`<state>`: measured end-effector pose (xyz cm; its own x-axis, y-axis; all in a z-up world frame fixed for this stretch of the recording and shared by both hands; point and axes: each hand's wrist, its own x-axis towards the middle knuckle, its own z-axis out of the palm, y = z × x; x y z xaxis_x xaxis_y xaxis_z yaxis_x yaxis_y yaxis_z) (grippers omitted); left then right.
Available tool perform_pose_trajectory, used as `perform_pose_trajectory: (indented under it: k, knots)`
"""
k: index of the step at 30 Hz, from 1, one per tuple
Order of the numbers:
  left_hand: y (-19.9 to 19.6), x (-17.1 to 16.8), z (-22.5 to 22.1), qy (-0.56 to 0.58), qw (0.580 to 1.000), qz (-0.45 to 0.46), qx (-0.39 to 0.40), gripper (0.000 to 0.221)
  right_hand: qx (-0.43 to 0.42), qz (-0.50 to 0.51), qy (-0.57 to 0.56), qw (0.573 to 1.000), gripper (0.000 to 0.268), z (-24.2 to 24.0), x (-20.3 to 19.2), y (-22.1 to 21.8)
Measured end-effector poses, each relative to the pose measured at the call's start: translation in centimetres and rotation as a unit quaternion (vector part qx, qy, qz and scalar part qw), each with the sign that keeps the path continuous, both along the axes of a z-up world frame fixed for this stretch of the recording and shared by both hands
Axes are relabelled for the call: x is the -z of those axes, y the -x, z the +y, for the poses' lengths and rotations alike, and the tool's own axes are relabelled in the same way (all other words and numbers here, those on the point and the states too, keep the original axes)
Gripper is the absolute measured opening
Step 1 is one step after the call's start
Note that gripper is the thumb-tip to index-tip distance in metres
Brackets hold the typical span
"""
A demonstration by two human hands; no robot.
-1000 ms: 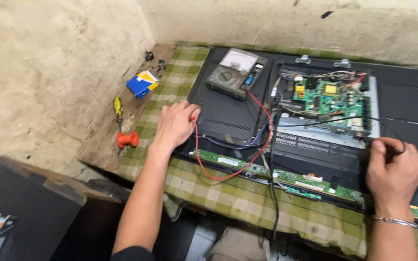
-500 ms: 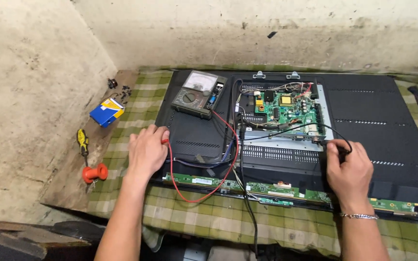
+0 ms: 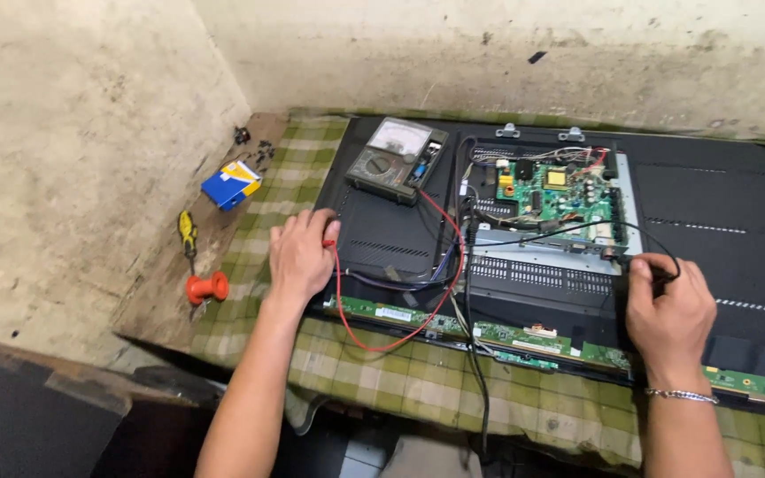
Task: Repairing a television by testing circuit board components with a multimeter and soldering connections.
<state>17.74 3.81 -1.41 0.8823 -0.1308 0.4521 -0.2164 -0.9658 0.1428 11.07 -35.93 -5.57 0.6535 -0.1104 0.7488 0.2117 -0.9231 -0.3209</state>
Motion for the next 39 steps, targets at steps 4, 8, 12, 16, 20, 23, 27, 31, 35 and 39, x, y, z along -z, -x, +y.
perform_pose_trajectory:
  k: [4,8,12,16,20,23,27,31,35,39]
  knots:
    - [0.0,0.2,0.0,-0.014,1.000,-0.001,0.001,0.035,0.008,0.009,0.005,1.000,0.006,-0.3,0.4,0.0]
    - [0.0,0.2,-0.1,-0.013,1.000,-0.010,0.012,0.035,0.022,0.020,-0.002,1.000,0.006,-0.1,0.1,-0.2]
    - [0.1,0.1,-0.2,-0.028,1.000,-0.006,0.003,0.036,-0.005,-0.020,0.019,1.000,0.006,0.3,-0.7,0.0]
    - [-0.1,0.8,-0.2,-0.069,0.995,-0.076,-0.004,0.025,-0.025,-0.026,0.008,0.999,0.007,0.4,-1.2,0.2]
    - [-0.2,2.0,0.3,-0.083,0.989,-0.120,0.001,0.030,-0.058,-0.059,-0.021,0.996,0.003,-0.3,-0.7,-0.2]
    - [-0.6,2.6,0.7,-0.091,0.984,-0.154,0.003,0.025,-0.068,-0.056,-0.045,0.995,0.003,0.0,-0.9,-0.2]
    - [-0.5,2.5,0.6,-0.085,0.982,-0.169,0.004,0.025,-0.072,-0.059,-0.045,0.995,0.004,0.0,-1.0,-0.2]
    - [-0.6,2.6,0.5,-0.076,0.984,-0.164,0.003,0.021,-0.069,-0.056,-0.042,0.995,0.004,-0.1,-0.9,-0.3]
    - [-0.2,2.2,0.3,-0.068,0.986,-0.155,0.005,0.022,-0.073,-0.051,-0.054,0.995,0.005,0.1,-1.3,-0.1]
    - [-0.3,2.4,0.4,-0.060,0.986,-0.152,0.005,0.022,-0.072,-0.049,-0.043,0.995,0.004,0.0,-1.1,-0.1]
